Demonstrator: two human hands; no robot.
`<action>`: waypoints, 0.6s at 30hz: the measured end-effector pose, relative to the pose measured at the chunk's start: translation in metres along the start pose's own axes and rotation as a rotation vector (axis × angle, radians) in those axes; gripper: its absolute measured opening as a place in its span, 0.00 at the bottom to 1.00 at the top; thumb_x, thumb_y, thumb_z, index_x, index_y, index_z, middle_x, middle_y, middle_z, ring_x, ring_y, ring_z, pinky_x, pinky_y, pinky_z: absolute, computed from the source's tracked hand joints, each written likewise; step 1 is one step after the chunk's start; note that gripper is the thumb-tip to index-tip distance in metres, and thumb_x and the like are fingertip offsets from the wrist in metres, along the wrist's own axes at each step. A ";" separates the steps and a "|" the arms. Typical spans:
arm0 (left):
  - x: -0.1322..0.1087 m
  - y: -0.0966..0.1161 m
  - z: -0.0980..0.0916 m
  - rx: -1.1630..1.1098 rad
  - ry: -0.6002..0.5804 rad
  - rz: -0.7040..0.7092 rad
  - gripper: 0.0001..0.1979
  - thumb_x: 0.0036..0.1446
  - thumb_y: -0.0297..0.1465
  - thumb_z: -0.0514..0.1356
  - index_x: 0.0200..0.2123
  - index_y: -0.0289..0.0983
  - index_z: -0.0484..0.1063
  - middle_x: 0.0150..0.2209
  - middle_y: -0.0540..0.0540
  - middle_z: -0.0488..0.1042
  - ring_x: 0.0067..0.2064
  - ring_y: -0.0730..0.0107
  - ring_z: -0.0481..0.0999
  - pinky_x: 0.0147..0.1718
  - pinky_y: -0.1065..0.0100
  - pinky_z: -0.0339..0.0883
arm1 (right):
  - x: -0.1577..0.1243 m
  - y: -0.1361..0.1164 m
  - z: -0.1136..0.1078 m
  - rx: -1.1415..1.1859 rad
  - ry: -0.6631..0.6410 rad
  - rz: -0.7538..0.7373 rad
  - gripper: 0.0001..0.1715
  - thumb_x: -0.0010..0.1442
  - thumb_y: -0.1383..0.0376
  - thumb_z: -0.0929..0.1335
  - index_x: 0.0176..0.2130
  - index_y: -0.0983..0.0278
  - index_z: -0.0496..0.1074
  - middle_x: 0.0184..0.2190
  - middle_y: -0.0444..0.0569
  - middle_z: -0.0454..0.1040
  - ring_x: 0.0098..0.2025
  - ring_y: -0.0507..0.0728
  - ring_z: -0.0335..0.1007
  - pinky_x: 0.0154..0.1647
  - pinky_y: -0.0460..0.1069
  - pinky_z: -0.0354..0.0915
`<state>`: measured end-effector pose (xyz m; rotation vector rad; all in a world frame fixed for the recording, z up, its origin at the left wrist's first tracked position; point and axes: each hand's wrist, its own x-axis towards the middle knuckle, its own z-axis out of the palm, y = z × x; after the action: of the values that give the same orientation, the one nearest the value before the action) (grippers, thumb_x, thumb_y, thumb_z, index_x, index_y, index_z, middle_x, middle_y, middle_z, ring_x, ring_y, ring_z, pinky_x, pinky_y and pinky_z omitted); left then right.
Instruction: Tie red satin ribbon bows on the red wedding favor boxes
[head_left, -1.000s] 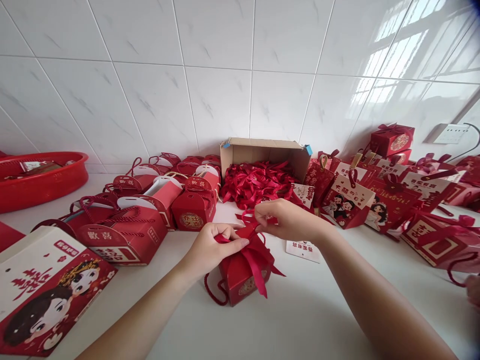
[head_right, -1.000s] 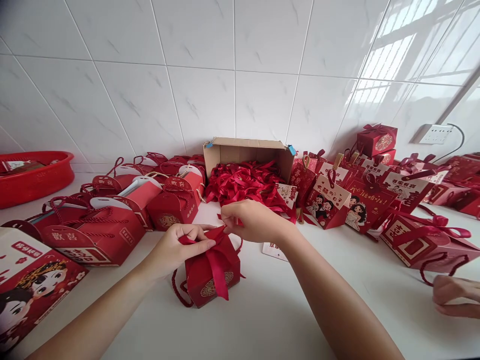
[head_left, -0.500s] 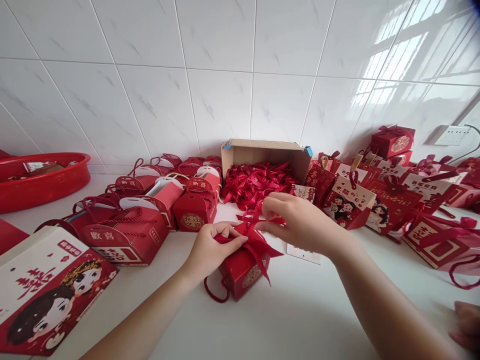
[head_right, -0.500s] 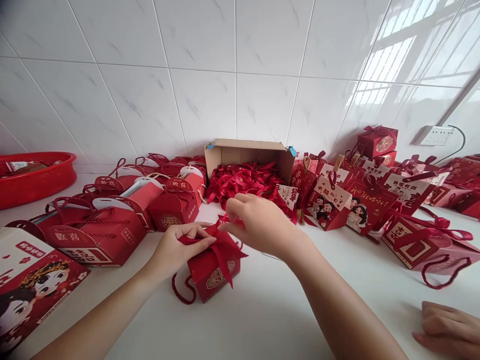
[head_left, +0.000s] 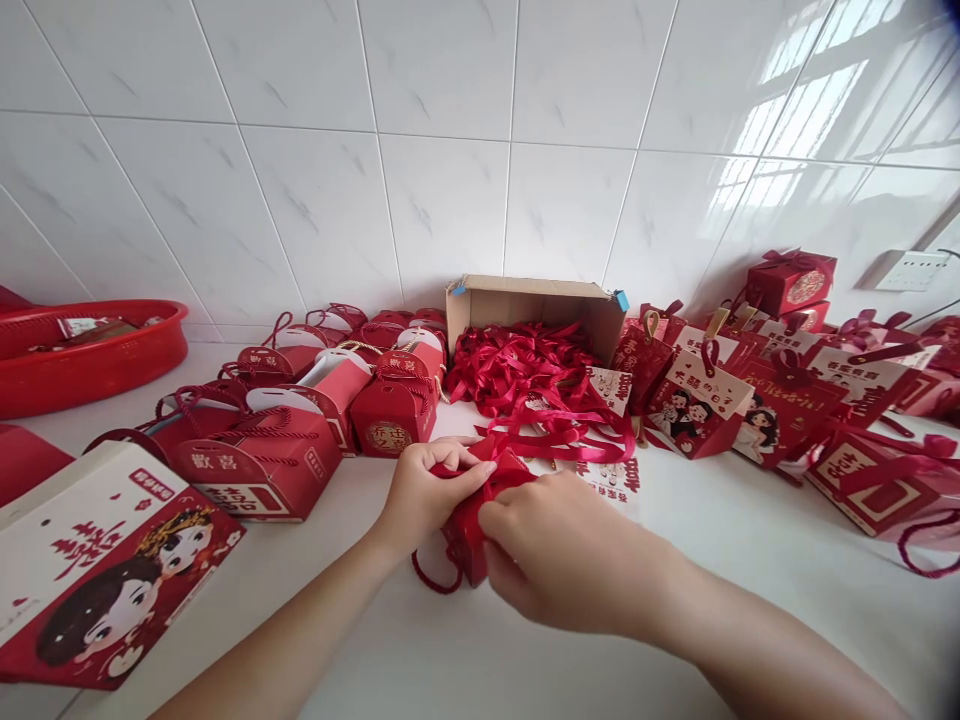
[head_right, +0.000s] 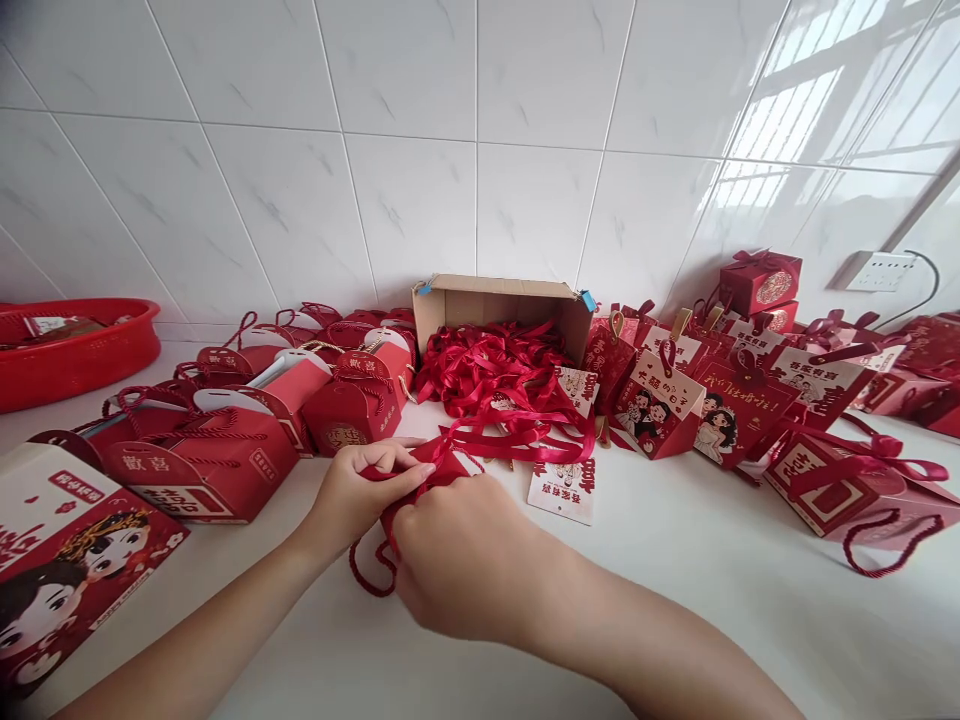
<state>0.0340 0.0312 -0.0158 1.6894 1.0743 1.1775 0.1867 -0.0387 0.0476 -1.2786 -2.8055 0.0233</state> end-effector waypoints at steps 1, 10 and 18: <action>0.000 -0.001 0.000 -0.001 0.009 0.001 0.26 0.45 0.32 0.64 0.15 0.41 0.45 0.25 0.46 0.78 0.51 0.51 0.74 0.50 0.59 0.65 | 0.003 -0.005 0.004 0.027 0.031 -0.006 0.11 0.57 0.68 0.61 0.27 0.65 0.70 0.25 0.48 0.74 0.22 0.52 0.62 0.19 0.48 0.42; 0.003 0.001 -0.005 -0.013 -0.066 -0.029 0.26 0.46 0.34 0.65 0.16 0.41 0.45 0.28 0.45 0.79 0.50 0.52 0.74 0.48 0.59 0.66 | -0.005 0.004 -0.009 0.089 -0.032 0.134 0.21 0.62 0.54 0.62 0.25 0.63 0.71 0.21 0.47 0.72 0.22 0.53 0.63 0.20 0.48 0.44; 0.002 0.009 -0.011 0.093 -0.174 -0.025 0.22 0.48 0.38 0.66 0.15 0.38 0.57 0.33 0.47 0.78 0.35 0.64 0.76 0.33 0.68 0.67 | -0.008 0.034 -0.014 -0.055 -0.100 0.363 0.13 0.59 0.56 0.67 0.32 0.63 0.70 0.28 0.50 0.74 0.27 0.57 0.68 0.21 0.47 0.49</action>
<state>0.0251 0.0319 -0.0042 1.8084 1.0520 0.9587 0.2184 -0.0220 0.0597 -1.8298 -2.6252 0.0270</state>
